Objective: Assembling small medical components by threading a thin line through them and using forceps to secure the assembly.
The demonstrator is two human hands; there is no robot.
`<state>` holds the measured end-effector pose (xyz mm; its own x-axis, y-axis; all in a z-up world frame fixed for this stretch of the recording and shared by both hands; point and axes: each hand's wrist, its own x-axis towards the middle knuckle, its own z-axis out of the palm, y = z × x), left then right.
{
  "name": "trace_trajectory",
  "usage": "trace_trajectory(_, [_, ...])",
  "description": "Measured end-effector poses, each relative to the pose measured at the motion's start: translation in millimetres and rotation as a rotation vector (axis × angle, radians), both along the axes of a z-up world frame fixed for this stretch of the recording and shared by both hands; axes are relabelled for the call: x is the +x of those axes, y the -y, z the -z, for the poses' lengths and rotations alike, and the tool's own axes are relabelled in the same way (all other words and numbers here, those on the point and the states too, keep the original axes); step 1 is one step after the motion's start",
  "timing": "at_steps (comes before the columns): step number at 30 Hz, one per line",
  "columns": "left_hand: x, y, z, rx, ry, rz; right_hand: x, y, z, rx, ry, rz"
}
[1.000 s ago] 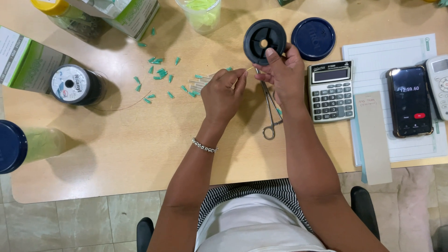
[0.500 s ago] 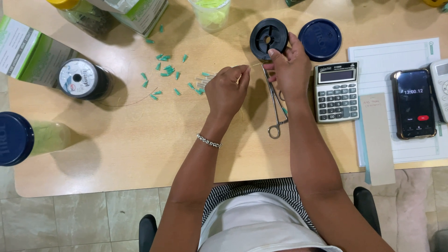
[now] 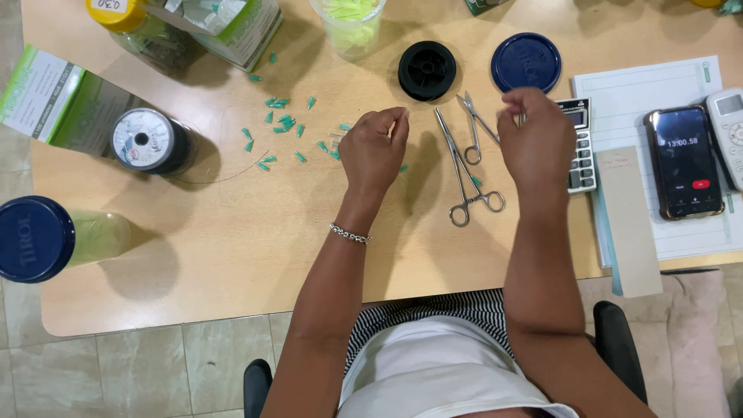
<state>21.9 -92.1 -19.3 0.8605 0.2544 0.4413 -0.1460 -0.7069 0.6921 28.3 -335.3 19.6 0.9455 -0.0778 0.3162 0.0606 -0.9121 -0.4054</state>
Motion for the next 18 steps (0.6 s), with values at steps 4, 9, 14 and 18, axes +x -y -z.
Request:
trace_trajectory(4, [0.1, -0.5, 0.6, 0.0, -0.04, 0.0, -15.1, -0.5, 2.6, -0.082, -0.277, 0.061])
trace_trajectory(9, [-2.2, -2.8, -2.5, -0.034, -0.056, 0.004, -25.9, -26.4, -18.9, -0.15, -0.41, 0.041])
trace_trajectory(14, [-2.2, -4.5, -4.2, -0.072, -0.083, 0.012, -22.8, -31.4, 2.5, -0.222, -0.468, 0.024])
trace_trajectory(18, [-2.7, -5.6, -6.3, -0.085, -0.096, 0.013, -17.0, -29.8, 18.5, -0.267, -0.453, 0.03])
